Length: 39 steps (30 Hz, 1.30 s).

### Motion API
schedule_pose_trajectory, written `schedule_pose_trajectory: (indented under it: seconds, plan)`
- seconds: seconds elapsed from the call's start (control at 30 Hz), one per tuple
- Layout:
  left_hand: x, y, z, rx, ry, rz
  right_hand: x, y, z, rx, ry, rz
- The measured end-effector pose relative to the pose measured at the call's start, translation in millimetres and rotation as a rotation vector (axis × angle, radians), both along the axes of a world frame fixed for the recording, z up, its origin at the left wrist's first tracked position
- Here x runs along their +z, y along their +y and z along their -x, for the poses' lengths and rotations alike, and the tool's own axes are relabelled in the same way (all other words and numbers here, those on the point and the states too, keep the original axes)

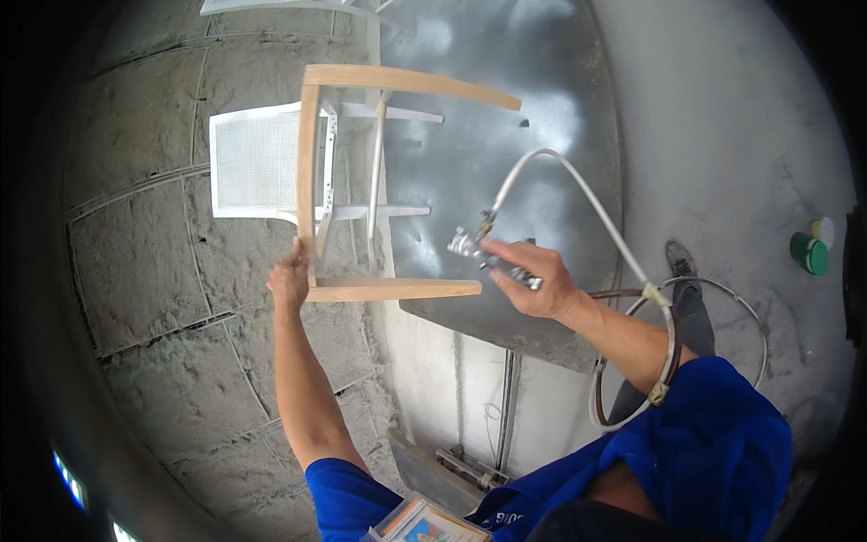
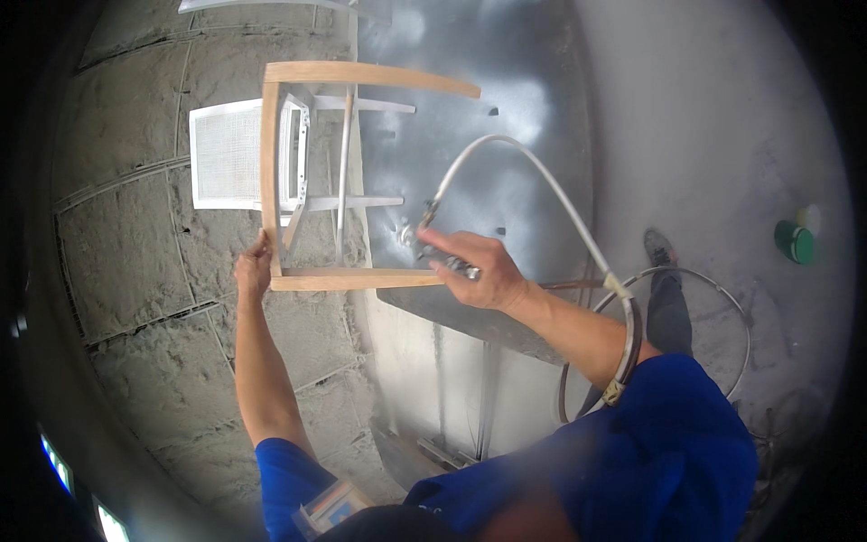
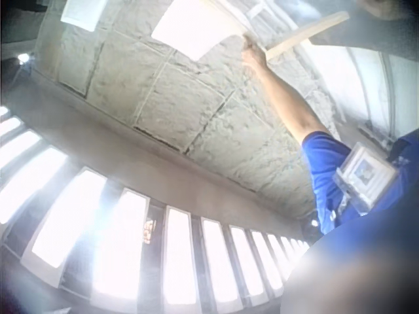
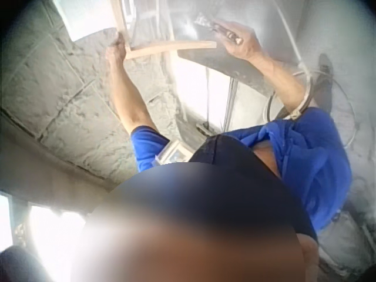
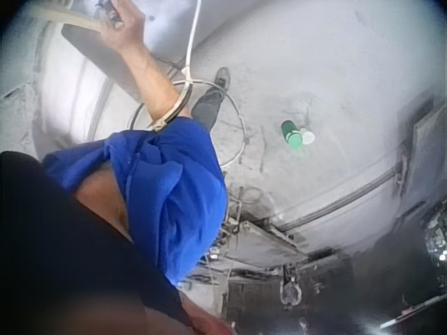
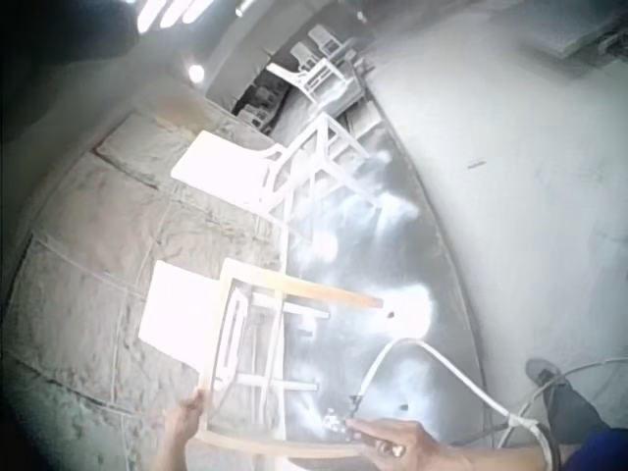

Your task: The person uses a spray gun to apply white paint to wooden chair frames. They rotate and reposition each chair to coat all sides, then place the painted chair on a metal table and repeat the process with another chair.

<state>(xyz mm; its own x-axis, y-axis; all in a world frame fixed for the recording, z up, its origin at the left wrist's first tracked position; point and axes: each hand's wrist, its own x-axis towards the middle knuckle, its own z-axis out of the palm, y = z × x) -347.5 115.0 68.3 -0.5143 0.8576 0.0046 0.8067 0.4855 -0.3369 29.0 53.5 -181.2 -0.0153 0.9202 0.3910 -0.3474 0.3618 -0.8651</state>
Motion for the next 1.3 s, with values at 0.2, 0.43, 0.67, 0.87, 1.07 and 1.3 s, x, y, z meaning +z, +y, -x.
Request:
schedule_pose_trajectory:
  seconds: [0.2, 0.43, 0.67, 0.87, 1.07, 1.3]
  plan:
    - [-51.5, -19.3, -37.7, -0.395, 0.103, -0.020, -19.5, -24.0, -77.8, -0.124, 0.129, 0.593]
    - [-141.6, -53.8, -125.2, -0.380, -0.045, -0.238, 7.1, -38.6, -220.9, -0.311, -0.190, 0.789]
    - [-198.2, -46.0, -230.4, -0.295, -0.055, -0.324, 149.6, 50.7, -258.5, -0.059, -0.280, 0.403]
    - [-283.9, -15.7, -430.3, -1.140, -0.936, 0.439, 107.6, 221.6, -276.4, 0.209, -0.326, 0.621]
    - [-312.9, 29.5, -494.8, -0.662, -1.528, 0.281, -9.8, 352.1, -321.6, 0.305, -0.609, 0.940]
    - [-270.5, 94.0, -521.8, -0.532, -1.576, 0.148, -17.3, 470.6, -350.8, 0.563, -0.694, 0.895]
